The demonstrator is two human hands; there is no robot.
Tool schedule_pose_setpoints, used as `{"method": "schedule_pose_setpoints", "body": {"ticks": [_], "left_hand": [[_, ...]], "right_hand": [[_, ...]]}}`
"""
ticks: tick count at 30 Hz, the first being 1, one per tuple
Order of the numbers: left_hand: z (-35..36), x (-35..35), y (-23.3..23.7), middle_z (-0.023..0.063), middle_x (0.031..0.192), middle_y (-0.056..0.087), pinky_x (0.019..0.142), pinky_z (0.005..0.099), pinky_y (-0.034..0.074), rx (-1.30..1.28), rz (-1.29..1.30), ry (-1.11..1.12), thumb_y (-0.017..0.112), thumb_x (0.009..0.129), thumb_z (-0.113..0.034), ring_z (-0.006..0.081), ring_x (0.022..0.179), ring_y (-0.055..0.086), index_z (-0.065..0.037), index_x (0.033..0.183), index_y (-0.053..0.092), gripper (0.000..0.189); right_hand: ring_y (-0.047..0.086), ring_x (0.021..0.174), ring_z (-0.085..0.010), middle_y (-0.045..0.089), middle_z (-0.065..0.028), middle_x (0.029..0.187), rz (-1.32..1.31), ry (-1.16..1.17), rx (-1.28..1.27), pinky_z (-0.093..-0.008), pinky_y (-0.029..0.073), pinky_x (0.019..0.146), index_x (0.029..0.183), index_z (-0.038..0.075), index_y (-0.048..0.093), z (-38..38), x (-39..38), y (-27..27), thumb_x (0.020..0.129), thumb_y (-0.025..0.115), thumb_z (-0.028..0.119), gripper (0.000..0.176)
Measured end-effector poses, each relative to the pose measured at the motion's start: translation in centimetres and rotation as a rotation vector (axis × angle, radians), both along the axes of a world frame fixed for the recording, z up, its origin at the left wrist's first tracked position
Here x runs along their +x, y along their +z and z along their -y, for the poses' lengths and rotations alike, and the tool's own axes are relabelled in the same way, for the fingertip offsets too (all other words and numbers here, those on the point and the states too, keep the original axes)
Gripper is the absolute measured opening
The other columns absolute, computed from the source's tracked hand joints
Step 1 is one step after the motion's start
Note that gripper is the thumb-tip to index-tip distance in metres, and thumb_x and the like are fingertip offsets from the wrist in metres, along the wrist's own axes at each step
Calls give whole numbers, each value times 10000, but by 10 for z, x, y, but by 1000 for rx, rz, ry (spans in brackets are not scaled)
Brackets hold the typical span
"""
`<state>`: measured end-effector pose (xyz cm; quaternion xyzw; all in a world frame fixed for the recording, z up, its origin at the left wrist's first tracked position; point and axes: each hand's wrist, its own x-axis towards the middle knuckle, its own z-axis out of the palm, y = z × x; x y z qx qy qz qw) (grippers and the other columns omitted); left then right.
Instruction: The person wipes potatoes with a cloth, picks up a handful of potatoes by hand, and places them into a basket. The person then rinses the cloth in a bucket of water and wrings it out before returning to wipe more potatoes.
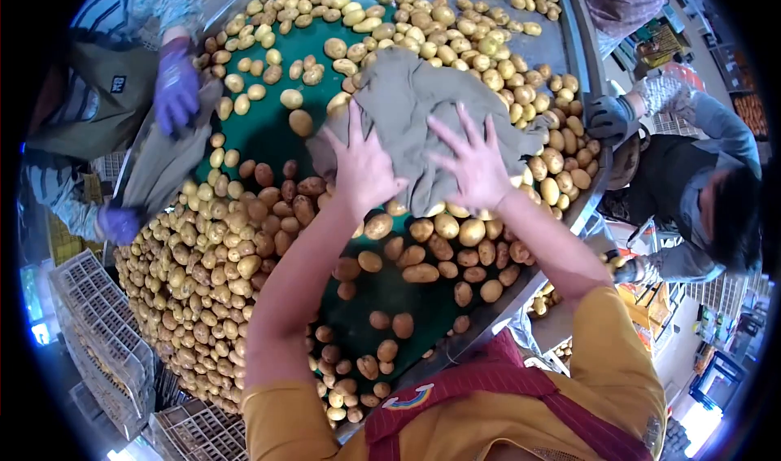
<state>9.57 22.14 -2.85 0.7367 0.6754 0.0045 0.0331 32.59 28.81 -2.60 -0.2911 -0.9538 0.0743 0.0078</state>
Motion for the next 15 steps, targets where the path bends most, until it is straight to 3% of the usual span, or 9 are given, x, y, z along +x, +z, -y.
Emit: {"method": "schedule_pose_setpoints", "body": {"ticks": [3,6,8,9,10,11,12,14,15], "left_hand": [[-91,-27,-27,112,1488,472,1042,835,242,-74,-137,129,729,783,-493,422,1529,133,-154,1183,739,524],[-121,-76,-44,58,1455,505,1033,771,338,170,-16,191,692,826,-389,411,1489,248,-151,1068,765,348],[-88,-82,-28,38,1486,482,1084,626,370,50,-116,210,651,860,-320,411,1473,290,-153,1131,739,330],[-51,-84,-24,74,1529,445,1130,577,342,116,46,190,643,868,-306,407,1475,297,-121,1256,672,431],[-15,-93,-40,132,1567,400,1146,563,330,197,120,143,634,873,-292,410,1476,290,-82,1407,554,580],[29,-72,-9,151,1613,337,1116,546,372,75,222,218,669,853,-294,401,1469,306,-49,1459,484,679],[68,-64,1,155,1615,342,1149,562,309,-47,64,146,677,813,-323,396,1494,274,-76,1491,458,754],[119,-45,7,127,1621,340,1145,648,191,-188,-10,11,694,758,-379,379,1535,197,-123,1523,433,848],[125,-40,-3,124,1621,342,1130,653,210,-142,9,8,690,763,-355,380,1535,195,-122,1516,439,827]], "right_hand": [[66,1548,-432,147,11,1693,28,-97,42,-823,215,1083,1390,283,608,-76,-32,-20,739,755,469,693],[45,1550,-423,148,29,1694,-17,-295,-76,-824,200,1089,1422,227,579,-102,-73,-18,901,605,559,619],[26,1552,-418,144,51,1697,8,-263,-272,-841,128,1090,1569,221,354,-71,-74,-7,943,512,616,757],[48,1551,-415,160,21,1692,-39,-221,-321,-852,140,1076,1562,203,370,-38,-61,-20,910,573,592,786],[65,1542,-453,184,-22,1682,-7,-84,-197,-847,196,1056,1507,218,474,3,-45,-25,859,651,525,738],[71,1528,-496,210,-18,1671,250,57,-197,-829,262,1027,1490,279,502,41,-29,7,795,716,459,749],[72,1518,-522,218,0,1670,326,146,-224,-816,283,1012,1506,368,463,72,-12,15,769,744,441,793],[84,1526,-489,251,14,1658,248,165,-343,-825,240,1053,1484,426,472,96,9,24,766,753,393,772],[90,1529,-476,271,18,1651,271,199,-395,-828,216,1073,1482,437,468,99,15,23,768,752,375,771]]}}
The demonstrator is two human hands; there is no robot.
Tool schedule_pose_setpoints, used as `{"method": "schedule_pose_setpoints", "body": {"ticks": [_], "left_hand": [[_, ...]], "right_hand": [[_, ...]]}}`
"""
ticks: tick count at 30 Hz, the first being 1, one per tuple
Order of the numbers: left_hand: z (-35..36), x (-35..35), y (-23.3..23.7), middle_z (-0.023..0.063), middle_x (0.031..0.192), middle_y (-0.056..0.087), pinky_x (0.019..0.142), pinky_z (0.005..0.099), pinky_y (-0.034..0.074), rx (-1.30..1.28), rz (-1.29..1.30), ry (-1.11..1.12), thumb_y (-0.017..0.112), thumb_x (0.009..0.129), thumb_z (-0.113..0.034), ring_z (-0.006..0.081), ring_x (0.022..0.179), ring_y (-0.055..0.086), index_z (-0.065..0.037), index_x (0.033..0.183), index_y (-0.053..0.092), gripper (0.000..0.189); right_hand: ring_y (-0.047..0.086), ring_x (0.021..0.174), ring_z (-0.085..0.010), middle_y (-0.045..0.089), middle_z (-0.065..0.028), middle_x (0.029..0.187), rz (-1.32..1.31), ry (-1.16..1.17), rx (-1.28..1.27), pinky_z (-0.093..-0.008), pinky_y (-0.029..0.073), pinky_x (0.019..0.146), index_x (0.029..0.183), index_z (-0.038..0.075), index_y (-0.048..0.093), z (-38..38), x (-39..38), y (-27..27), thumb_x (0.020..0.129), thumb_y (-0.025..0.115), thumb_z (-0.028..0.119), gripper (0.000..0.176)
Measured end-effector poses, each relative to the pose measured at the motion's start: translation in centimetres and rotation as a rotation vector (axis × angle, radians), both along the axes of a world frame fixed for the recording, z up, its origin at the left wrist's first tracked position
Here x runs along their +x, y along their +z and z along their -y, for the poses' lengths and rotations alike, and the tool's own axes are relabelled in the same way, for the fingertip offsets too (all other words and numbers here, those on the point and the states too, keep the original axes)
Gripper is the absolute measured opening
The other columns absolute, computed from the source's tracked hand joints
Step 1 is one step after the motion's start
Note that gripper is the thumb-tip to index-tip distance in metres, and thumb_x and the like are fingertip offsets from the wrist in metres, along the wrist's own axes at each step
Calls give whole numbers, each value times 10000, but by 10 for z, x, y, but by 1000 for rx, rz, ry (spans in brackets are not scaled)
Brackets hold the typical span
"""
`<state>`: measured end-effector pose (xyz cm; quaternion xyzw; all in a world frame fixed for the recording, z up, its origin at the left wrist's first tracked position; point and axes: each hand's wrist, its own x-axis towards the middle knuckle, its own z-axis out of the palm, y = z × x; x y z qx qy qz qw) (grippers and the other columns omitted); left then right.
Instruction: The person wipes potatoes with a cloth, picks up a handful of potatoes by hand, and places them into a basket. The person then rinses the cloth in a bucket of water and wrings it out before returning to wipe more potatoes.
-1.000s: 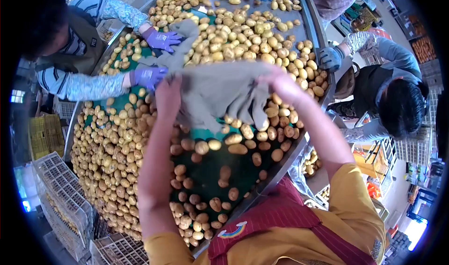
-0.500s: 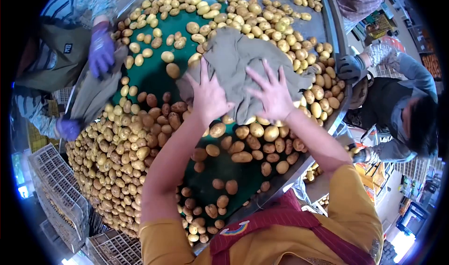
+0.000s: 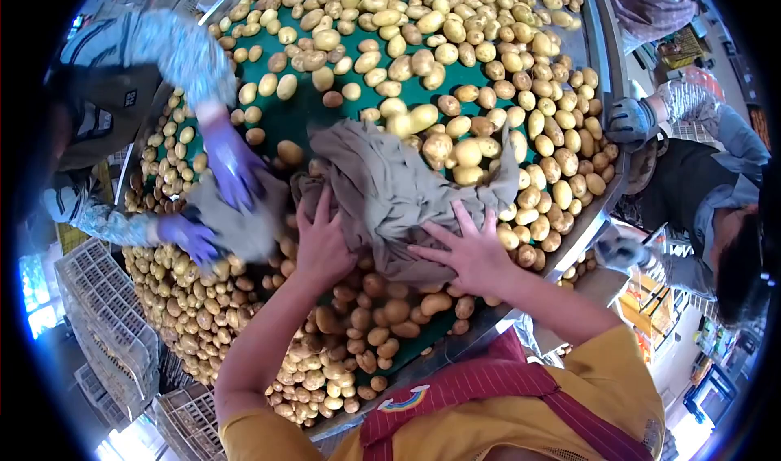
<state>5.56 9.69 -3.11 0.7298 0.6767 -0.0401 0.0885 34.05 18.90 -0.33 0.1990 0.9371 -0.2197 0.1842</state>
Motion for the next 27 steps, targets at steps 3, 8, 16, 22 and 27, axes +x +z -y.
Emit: {"method": "schedule_pose_setpoints", "body": {"ticks": [3,8,16,22,27], "left_hand": [[-26,-11,-21,121,1607,358,1075,696,249,146,-17,43,658,823,-370,374,1534,197,-135,1494,465,737],[-90,-51,-13,129,1534,437,1019,596,393,-29,629,459,551,983,-431,345,1430,370,-111,1444,514,562],[96,-112,120,133,1510,476,1157,474,380,684,1785,1153,404,1066,-530,298,1362,488,-21,1520,363,682],[215,-171,167,107,1503,495,1156,430,376,944,1829,796,506,1061,-431,280,1345,499,-55,1499,424,583],[290,-192,247,137,1444,543,1111,444,439,1010,1634,667,568,1042,-381,273,1308,539,17,1454,463,582]], "right_hand": [[133,1530,-452,287,31,1647,-123,74,302,-840,187,1078,1502,443,432,-31,-14,-36,782,734,425,780],[130,1539,-434,211,39,1684,1,-211,341,-812,148,1107,1511,372,452,-79,-62,-25,942,564,453,585],[634,1190,-297,688,-108,1261,-488,-441,-100,-399,485,1044,1260,160,692,16,54,11,792,620,5,498],[673,1114,-213,705,-97,1241,-929,-802,88,-346,521,1006,1271,105,690,21,64,137,899,461,1,449],[610,1172,-181,671,-39,1239,-1094,-639,149,-293,464,1023,1197,88,693,52,83,252,863,440,-106,462]]}}
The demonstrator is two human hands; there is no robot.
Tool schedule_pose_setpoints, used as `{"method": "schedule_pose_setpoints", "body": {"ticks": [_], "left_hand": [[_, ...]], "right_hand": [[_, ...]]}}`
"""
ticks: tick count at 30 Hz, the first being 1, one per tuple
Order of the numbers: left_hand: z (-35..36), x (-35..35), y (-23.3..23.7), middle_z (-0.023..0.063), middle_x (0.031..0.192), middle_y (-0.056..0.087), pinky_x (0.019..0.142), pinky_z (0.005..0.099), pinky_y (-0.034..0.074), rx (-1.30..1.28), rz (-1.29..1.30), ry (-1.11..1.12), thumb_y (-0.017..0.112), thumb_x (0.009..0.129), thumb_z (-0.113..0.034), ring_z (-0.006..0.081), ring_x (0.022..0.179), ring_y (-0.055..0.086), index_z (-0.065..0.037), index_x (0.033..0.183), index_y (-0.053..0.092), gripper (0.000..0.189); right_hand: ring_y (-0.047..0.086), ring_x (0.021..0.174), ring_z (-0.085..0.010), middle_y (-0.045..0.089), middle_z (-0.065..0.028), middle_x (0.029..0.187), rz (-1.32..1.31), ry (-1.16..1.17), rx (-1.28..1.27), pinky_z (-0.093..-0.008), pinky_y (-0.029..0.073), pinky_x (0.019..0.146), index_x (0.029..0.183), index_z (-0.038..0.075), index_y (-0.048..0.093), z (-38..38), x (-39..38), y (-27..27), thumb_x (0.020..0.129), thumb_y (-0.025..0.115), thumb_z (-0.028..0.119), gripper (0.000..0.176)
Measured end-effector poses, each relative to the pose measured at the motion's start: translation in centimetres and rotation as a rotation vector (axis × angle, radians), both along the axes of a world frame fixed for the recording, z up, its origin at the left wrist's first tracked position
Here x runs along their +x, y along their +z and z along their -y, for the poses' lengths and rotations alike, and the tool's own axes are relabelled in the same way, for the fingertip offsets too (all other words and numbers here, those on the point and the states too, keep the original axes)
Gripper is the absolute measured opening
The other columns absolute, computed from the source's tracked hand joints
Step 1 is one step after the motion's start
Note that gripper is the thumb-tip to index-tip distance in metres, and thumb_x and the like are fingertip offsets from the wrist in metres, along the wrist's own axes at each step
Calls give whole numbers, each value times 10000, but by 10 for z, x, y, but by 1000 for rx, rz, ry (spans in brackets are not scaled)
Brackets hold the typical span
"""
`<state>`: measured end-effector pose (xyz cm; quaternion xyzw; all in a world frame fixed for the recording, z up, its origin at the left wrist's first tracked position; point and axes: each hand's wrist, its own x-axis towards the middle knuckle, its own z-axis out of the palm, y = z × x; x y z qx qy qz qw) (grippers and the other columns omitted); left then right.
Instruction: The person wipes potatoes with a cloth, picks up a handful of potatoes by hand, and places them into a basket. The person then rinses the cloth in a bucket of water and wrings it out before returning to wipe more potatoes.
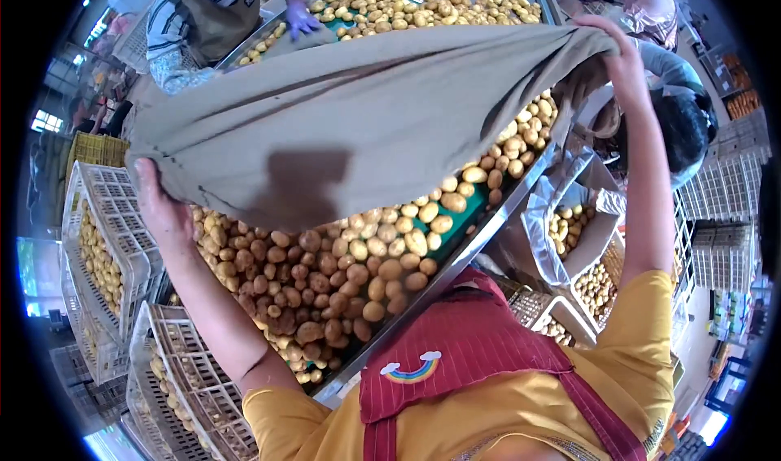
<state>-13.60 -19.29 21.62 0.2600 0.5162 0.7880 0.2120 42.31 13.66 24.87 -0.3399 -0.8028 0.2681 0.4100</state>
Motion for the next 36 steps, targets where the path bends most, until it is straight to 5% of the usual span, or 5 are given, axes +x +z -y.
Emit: {"method": "schedule_pose_setpoints", "body": {"ticks": [7,10,17,26,36], "left_hand": [[95,-61,-61,121,1297,656,985,413,521,-232,2,55,666,959,-387,241,1164,642,33,1332,590,567],[126,-51,-106,252,954,739,909,446,537,-1558,-792,79,715,821,-571,342,982,717,26,1001,761,625],[66,84,-118,42,1687,185,1144,704,261,-1789,-1343,-345,946,579,-411,347,1547,167,-243,1566,347,1166],[59,30,-188,169,1247,628,968,527,486,-1429,-1293,-323,760,822,-124,417,1216,564,-119,1304,559,523],[26,235,49,5,890,408,792,258,367,-167,-536,-775,632,845,-44,110,842,398,-120,933,379,278]], "right_hand": [[521,1246,-282,600,-75,1248,636,-278,614,-532,304,1121,1256,128,568,62,52,-75,698,717,10,590],[478,1290,-311,564,-57,1371,1045,-37,585,-602,325,1060,1293,223,613,141,42,-139,700,721,36,631],[657,1069,-221,689,-91,1164,261,39,-494,-364,524,910,1104,83,726,248,-15,-202,864,667,12,257],[699,974,-182,712,-107,1068,-495,515,-1625,-317,585,875,1203,9,656,349,-128,-241,1039,572,297,341],[273,1471,-499,165,-321,1613,-1482,761,-1784,-615,261,1192,1604,52,-105,342,-143,-220,717,419,961,1374]]}}
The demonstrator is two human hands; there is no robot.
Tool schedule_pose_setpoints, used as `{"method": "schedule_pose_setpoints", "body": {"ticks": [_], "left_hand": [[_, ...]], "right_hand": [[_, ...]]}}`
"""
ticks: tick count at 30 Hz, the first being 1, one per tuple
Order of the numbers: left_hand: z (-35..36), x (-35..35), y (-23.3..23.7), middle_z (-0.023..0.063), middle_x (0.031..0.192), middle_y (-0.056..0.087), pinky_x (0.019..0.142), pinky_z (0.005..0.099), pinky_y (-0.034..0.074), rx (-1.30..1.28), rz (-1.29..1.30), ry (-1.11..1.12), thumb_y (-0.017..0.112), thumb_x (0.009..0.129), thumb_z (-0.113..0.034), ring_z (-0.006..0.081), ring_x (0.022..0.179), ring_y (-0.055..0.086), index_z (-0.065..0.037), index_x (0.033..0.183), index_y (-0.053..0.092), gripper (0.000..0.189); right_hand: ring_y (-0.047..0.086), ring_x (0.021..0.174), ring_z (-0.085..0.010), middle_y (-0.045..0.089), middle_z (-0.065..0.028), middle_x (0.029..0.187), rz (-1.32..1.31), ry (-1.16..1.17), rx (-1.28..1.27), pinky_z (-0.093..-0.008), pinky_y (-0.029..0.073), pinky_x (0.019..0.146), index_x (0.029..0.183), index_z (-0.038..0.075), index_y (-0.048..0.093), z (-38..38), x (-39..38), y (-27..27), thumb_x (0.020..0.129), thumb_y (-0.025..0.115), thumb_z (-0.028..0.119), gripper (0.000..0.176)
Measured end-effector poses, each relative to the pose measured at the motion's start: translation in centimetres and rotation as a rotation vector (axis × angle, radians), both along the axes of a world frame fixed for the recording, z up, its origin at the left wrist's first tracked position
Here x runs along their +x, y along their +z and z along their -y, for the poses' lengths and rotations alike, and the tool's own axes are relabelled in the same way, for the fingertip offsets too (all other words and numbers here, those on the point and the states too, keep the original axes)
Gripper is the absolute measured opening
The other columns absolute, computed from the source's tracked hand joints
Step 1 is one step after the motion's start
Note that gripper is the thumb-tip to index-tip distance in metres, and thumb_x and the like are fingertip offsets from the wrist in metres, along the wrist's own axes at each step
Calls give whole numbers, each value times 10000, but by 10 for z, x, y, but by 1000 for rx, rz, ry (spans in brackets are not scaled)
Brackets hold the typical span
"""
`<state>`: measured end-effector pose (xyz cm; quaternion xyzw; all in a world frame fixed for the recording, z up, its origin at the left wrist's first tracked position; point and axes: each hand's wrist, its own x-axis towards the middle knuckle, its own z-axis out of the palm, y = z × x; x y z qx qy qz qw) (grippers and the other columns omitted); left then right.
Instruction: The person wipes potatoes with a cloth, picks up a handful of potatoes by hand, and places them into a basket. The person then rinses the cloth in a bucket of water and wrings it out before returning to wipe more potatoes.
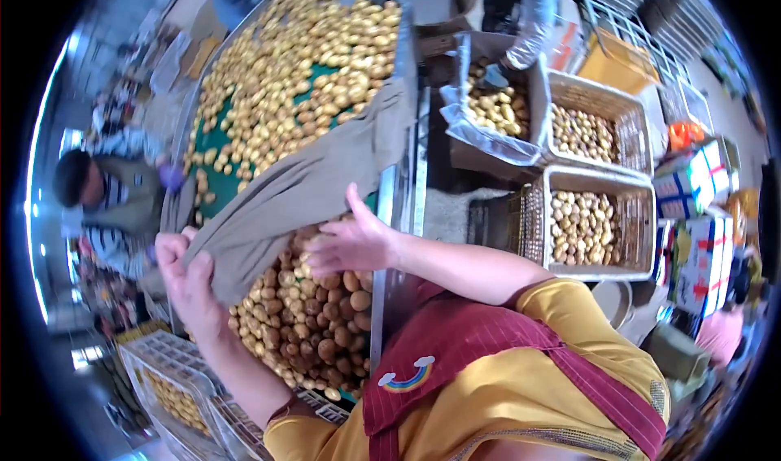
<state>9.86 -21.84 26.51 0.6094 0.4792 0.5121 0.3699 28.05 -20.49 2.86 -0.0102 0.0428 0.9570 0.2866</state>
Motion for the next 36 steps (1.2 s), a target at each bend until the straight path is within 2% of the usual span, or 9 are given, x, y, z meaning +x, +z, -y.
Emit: {"method": "schedule_pose_setpoints", "body": {"ticks": [4,6,8,13,17,26,29,32,36], "left_hand": [[62,104,52,5,840,404,702,256,364,-72,259,-406,677,841,-190,99,776,406,-136,920,354,336],[96,131,54,8,857,410,722,262,369,-89,244,-514,692,826,-203,108,794,418,-127,949,364,358],[115,150,48,12,874,417,743,267,375,-122,202,-631,707,810,-216,116,813,429,-118,978,374,386],[116,177,27,20,916,434,794,282,389,-210,30,-877,745,770,-250,136,859,457,-96,1050,399,471],[91,195,17,27,949,448,834,293,400,-286,-84,-1078,776,739,-277,152,895,480,-79,1108,418,551],[120,421,-50,15,954,459,818,270,394,-134,-330,-1520,801,678,-432,123,907,470,-68,1001,513,565],[149,544,-102,108,1230,593,1084,363,401,-152,-256,-1619,750,823,-194,231,1188,546,-19,1239,586,480],[181,629,-159,103,1324,594,1090,355,406,464,-317,-1312,690,918,-167,216,1226,545,-35,1343,578,459],[241,624,-213,99,1161,647,992,336,476,-308,-175,-1558,691,906,-138,186,1088,606,-47,1222,648,332]], "right_hand": [[298,1486,-421,378,-300,1545,-811,-244,12,-635,228,1194,1587,92,279,-3,38,28,689,383,990,1274],[367,1457,-391,384,-293,1539,-100,-606,57,-624,300,1169,1558,43,330,24,75,66,668,417,993,1304],[660,1124,-393,625,-268,1280,-212,-718,-263,-570,518,997,1397,-77,466,48,111,91,687,583,917,1227],[700,916,-312,715,-136,1004,-301,-1161,-210,-502,585,887,916,38,656,154,211,106,851,801,406,401],[697,974,-325,711,-124,973,-197,-1421,-123,-538,538,950,946,49,661,268,268,99,845,761,191,202],[687,749,-204,702,-91,915,395,-1525,-735,-425,592,846,977,42,656,472,368,-52,909,714,178,163],[698,1063,-287,708,-168,1167,334,-1426,-579,-494,543,993,1235,13,613,535,373,-24,949,713,367,466],[675,1143,-300,676,-160,1282,278,-1513,-564,-505,525,1022,1303,40,601,580,381,-45,966,681,422,516],[668,1160,-295,666,-122,1313,237,-1674,-578,-501,524,1017,1322,79,606,607,381,-61,965,677,447,517]]}}
